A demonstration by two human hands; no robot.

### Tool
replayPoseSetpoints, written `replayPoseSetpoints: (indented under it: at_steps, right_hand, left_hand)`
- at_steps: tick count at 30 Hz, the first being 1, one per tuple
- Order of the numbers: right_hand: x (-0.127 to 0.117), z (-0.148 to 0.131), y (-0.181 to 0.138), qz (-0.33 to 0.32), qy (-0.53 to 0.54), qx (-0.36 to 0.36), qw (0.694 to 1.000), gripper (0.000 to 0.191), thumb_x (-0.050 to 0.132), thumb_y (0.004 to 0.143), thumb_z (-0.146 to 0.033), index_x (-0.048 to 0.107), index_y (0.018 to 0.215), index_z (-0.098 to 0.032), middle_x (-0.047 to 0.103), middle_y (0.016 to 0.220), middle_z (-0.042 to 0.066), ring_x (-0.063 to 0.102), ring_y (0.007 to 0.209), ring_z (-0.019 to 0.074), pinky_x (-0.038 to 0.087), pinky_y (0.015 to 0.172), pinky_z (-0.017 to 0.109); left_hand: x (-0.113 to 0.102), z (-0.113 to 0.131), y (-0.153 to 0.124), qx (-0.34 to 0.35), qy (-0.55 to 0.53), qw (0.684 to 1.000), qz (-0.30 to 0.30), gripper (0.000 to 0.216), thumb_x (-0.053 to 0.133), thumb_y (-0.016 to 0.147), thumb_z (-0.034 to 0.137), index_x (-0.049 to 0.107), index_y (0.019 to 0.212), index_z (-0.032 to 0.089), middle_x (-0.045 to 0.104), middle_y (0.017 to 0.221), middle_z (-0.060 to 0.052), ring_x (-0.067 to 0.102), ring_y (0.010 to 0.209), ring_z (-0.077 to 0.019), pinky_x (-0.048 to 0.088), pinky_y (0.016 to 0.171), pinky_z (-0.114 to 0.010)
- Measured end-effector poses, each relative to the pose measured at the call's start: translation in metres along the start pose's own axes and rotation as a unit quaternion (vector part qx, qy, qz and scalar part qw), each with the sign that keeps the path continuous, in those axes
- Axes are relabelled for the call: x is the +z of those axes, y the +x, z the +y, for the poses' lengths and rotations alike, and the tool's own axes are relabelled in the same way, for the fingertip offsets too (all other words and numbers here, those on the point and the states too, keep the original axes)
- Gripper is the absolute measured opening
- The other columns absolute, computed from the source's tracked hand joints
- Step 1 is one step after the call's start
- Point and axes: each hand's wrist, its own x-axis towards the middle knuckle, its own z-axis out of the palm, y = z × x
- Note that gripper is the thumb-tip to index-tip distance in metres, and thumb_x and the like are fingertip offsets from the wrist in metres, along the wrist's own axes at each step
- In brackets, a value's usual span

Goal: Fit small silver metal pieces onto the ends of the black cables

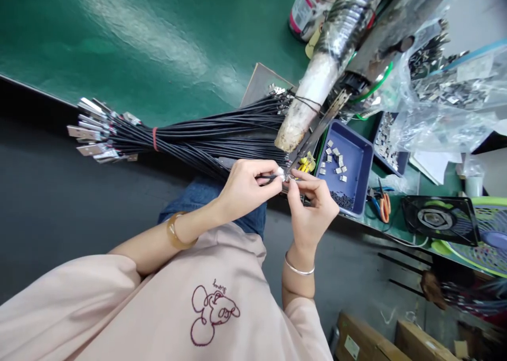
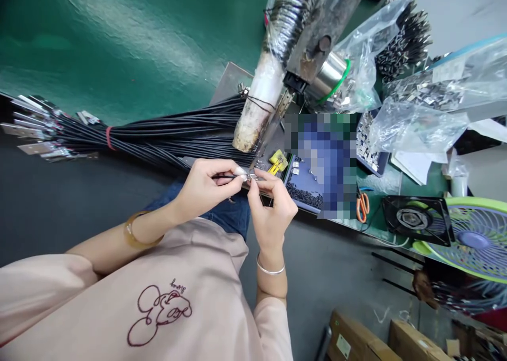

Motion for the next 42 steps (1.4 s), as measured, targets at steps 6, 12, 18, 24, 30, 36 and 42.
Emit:
replayPoseSetpoints:
  at_steps: [6, 12, 18, 24, 30, 36, 42]
  right_hand:
    - [-0.001, 0.001, 0.004, -0.018, 0.026, 0.044, 0.999, 0.009, 0.069, 0.089, -0.025, 0.064, 0.084, -0.02, 0.077, 0.101, 0.003, 0.076, 0.08, 0.0148, 0.065, 0.074, 0.028]
    - [0.001, -0.003, 0.008, -0.008, 0.024, 0.033, 0.999, 0.008, 0.069, 0.089, -0.024, 0.066, 0.084, -0.02, 0.077, 0.098, 0.003, 0.075, 0.08, 0.0145, 0.064, 0.072, 0.028]
    - [-0.001, -0.008, 0.012, -0.009, 0.02, 0.015, 1.0, 0.007, 0.071, 0.087, -0.02, 0.068, 0.081, -0.021, 0.076, 0.093, 0.001, 0.073, 0.084, 0.0142, 0.063, 0.072, 0.026]
    - [-0.002, -0.004, 0.01, -0.027, 0.017, 0.019, 0.999, 0.008, 0.071, 0.088, -0.02, 0.066, 0.081, -0.021, 0.076, 0.096, 0.001, 0.074, 0.081, 0.0132, 0.064, 0.072, 0.025]
    - [-0.002, -0.008, 0.014, -0.017, 0.001, -0.012, 1.0, 0.006, 0.071, 0.088, -0.019, 0.069, 0.083, -0.021, 0.076, 0.093, 0.001, 0.074, 0.085, 0.0143, 0.063, 0.071, 0.025]
    - [-0.006, -0.009, 0.009, -0.033, -0.027, -0.029, 0.999, 0.008, 0.069, 0.089, -0.018, 0.066, 0.082, -0.022, 0.077, 0.094, 0.001, 0.074, 0.085, 0.0146, 0.063, 0.072, 0.026]
    - [-0.014, -0.016, -0.001, -0.033, -0.003, 0.015, 0.999, 0.005, 0.067, 0.091, -0.021, 0.065, 0.087, -0.021, 0.078, 0.102, 0.002, 0.075, 0.069, 0.0134, 0.065, 0.065, 0.027]
  left_hand:
    - [0.001, -0.001, 0.001, 0.007, -0.008, 1.0, 0.007, 0.015, 0.06, 0.084, 0.017, 0.065, 0.07, 0.013, 0.049, 0.059, 0.004, 0.037, 0.055, -0.0061, 0.03, 0.05, -0.019]
    - [0.002, 0.001, 0.002, 0.024, 0.014, 0.999, 0.026, 0.015, 0.061, 0.083, 0.015, 0.066, 0.069, 0.014, 0.046, 0.056, 0.005, 0.033, 0.052, -0.006, 0.027, 0.049, -0.021]
    - [0.001, 0.002, 0.002, 0.028, 0.014, 0.999, 0.033, 0.014, 0.062, 0.082, 0.015, 0.067, 0.069, 0.013, 0.054, 0.06, 0.002, 0.037, 0.054, -0.0065, 0.03, 0.05, -0.021]
    - [0.001, -0.001, -0.001, -0.001, 0.0, 1.0, 0.013, 0.015, 0.062, 0.083, 0.017, 0.067, 0.071, 0.013, 0.057, 0.062, 0.001, 0.042, 0.057, -0.0073, 0.033, 0.052, -0.02]
    - [0.001, 0.004, 0.001, 0.018, 0.014, 0.999, 0.029, 0.013, 0.061, 0.082, 0.015, 0.068, 0.071, 0.013, 0.055, 0.061, 0.003, 0.037, 0.054, -0.0059, 0.031, 0.05, -0.019]
    - [-0.001, 0.007, -0.001, -0.038, -0.005, 0.999, -0.007, 0.011, 0.061, 0.08, 0.017, 0.065, 0.071, 0.014, 0.046, 0.059, 0.005, 0.035, 0.055, -0.0057, 0.03, 0.049, -0.017]
    - [-0.004, 0.006, -0.003, -0.034, -0.002, 0.999, -0.03, 0.01, 0.06, 0.079, 0.015, 0.067, 0.072, 0.013, 0.052, 0.062, 0.004, 0.04, 0.057, -0.0061, 0.032, 0.049, -0.016]
